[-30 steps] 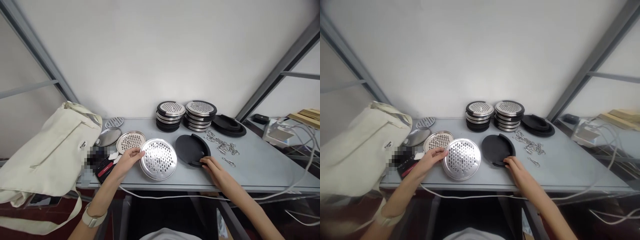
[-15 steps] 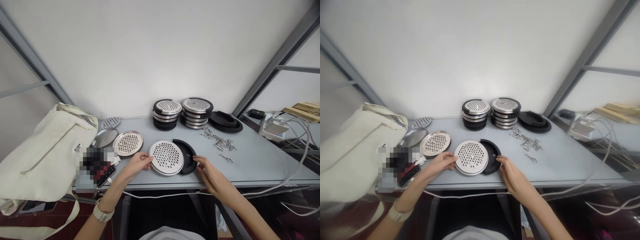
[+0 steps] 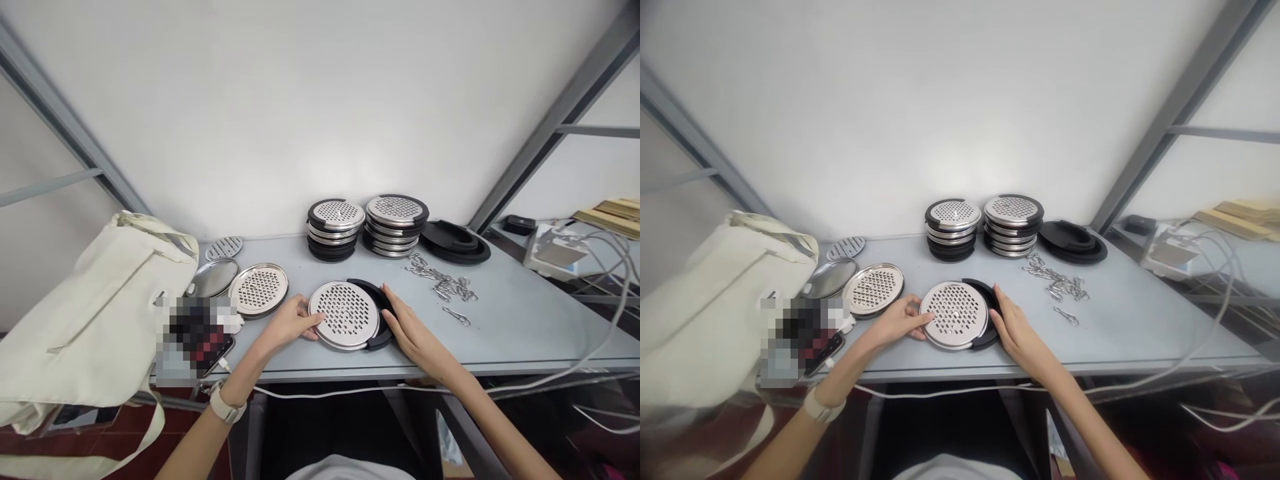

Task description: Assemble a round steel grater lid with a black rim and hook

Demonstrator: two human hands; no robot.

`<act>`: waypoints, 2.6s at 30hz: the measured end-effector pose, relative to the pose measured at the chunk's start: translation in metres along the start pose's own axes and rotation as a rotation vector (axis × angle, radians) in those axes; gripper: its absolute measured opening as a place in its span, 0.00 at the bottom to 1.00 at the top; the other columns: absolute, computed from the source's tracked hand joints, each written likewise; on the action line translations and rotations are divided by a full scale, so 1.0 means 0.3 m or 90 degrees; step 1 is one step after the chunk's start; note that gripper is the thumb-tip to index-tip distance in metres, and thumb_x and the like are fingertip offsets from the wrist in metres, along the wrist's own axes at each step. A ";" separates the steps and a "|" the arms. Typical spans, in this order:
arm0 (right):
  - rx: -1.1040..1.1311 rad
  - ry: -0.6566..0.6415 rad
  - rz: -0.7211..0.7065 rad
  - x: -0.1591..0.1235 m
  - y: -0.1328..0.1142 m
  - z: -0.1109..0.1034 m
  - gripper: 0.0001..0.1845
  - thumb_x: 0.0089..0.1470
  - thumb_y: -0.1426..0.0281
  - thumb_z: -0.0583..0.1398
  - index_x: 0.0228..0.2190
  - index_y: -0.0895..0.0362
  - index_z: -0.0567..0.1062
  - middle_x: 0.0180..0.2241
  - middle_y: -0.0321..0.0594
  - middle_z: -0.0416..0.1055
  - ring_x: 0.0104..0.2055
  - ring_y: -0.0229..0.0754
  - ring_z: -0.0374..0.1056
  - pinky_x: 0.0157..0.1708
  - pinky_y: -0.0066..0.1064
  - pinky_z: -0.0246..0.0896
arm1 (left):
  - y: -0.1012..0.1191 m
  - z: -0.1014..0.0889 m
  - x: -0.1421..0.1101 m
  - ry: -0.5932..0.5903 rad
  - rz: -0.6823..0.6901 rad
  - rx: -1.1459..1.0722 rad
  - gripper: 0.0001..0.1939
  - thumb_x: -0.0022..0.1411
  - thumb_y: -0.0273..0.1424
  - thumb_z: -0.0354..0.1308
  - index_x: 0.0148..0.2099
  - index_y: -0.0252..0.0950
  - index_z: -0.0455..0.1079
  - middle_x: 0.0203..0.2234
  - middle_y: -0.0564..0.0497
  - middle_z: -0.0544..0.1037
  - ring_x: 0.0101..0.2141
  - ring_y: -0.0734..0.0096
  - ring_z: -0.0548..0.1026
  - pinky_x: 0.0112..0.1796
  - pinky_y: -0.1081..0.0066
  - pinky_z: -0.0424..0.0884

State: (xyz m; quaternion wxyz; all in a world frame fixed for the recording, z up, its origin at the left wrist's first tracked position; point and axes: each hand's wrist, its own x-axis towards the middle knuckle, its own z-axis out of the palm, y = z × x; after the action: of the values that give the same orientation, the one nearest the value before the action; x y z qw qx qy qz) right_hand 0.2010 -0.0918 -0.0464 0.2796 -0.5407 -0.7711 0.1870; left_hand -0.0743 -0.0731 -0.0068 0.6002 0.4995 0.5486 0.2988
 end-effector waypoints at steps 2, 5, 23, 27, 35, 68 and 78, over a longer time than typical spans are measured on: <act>-0.022 0.005 -0.016 0.004 -0.001 0.001 0.33 0.65 0.57 0.43 0.66 0.54 0.40 0.66 0.46 0.47 0.66 0.47 0.46 0.64 0.47 0.45 | 0.001 -0.002 0.002 -0.015 -0.007 0.004 0.29 0.48 0.43 0.68 0.43 0.33 0.59 0.24 0.52 0.76 0.24 0.66 0.79 0.27 0.72 0.77; -0.049 0.019 -0.038 0.009 -0.003 0.004 0.33 0.65 0.57 0.44 0.65 0.54 0.42 0.65 0.49 0.49 0.65 0.49 0.49 0.63 0.48 0.49 | 0.001 0.003 0.000 -0.032 -0.023 -0.009 0.30 0.47 0.43 0.69 0.43 0.32 0.59 0.24 0.51 0.76 0.24 0.66 0.79 0.27 0.72 0.77; -0.023 -0.026 -0.038 0.022 -0.019 -0.011 0.33 0.64 0.56 0.45 0.66 0.52 0.42 0.65 0.45 0.49 0.66 0.48 0.48 0.63 0.48 0.48 | 0.025 0.019 0.005 -0.028 -0.039 0.094 0.25 0.57 0.52 0.56 0.32 0.32 0.64 0.14 0.44 0.75 0.19 0.63 0.77 0.19 0.75 0.70; 0.015 -0.040 -0.029 0.030 -0.004 -0.013 0.33 0.64 0.56 0.47 0.65 0.51 0.44 0.65 0.43 0.49 0.66 0.48 0.48 0.64 0.47 0.47 | 0.034 -0.003 -0.006 -0.089 -0.028 0.077 0.27 0.56 0.53 0.57 0.32 0.30 0.66 0.16 0.42 0.77 0.21 0.62 0.78 0.21 0.75 0.72; 0.049 -0.045 -0.048 0.037 -0.013 -0.021 0.36 0.64 0.57 0.47 0.66 0.49 0.36 0.65 0.44 0.51 0.65 0.47 0.50 0.62 0.48 0.49 | 0.040 0.002 0.001 -0.100 -0.061 0.092 0.24 0.59 0.50 0.55 0.34 0.30 0.67 0.19 0.39 0.78 0.24 0.59 0.80 0.22 0.74 0.73; 0.162 -0.106 -0.056 0.100 -0.043 -0.023 0.37 0.63 0.57 0.50 0.66 0.47 0.38 0.63 0.43 0.55 0.64 0.46 0.53 0.63 0.49 0.47 | -0.008 -0.057 -0.108 -0.108 -0.054 0.085 0.29 0.55 0.58 0.53 0.29 0.32 0.63 0.17 0.47 0.74 0.20 0.65 0.77 0.21 0.73 0.73; 0.234 -0.148 -0.064 0.141 -0.037 -0.014 0.38 0.62 0.57 0.51 0.66 0.46 0.36 0.63 0.42 0.56 0.63 0.45 0.54 0.62 0.45 0.49 | -0.044 0.026 -0.145 -0.202 -0.099 0.024 0.31 0.53 0.57 0.55 0.30 0.29 0.68 0.16 0.49 0.73 0.15 0.74 0.72 0.16 0.78 0.66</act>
State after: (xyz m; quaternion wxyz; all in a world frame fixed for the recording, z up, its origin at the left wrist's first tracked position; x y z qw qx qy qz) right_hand 0.1847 -0.0560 -0.0270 0.2914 -0.4165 -0.7772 0.3711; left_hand -0.0787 -0.1190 -0.0040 0.6910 0.5076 0.4896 0.1585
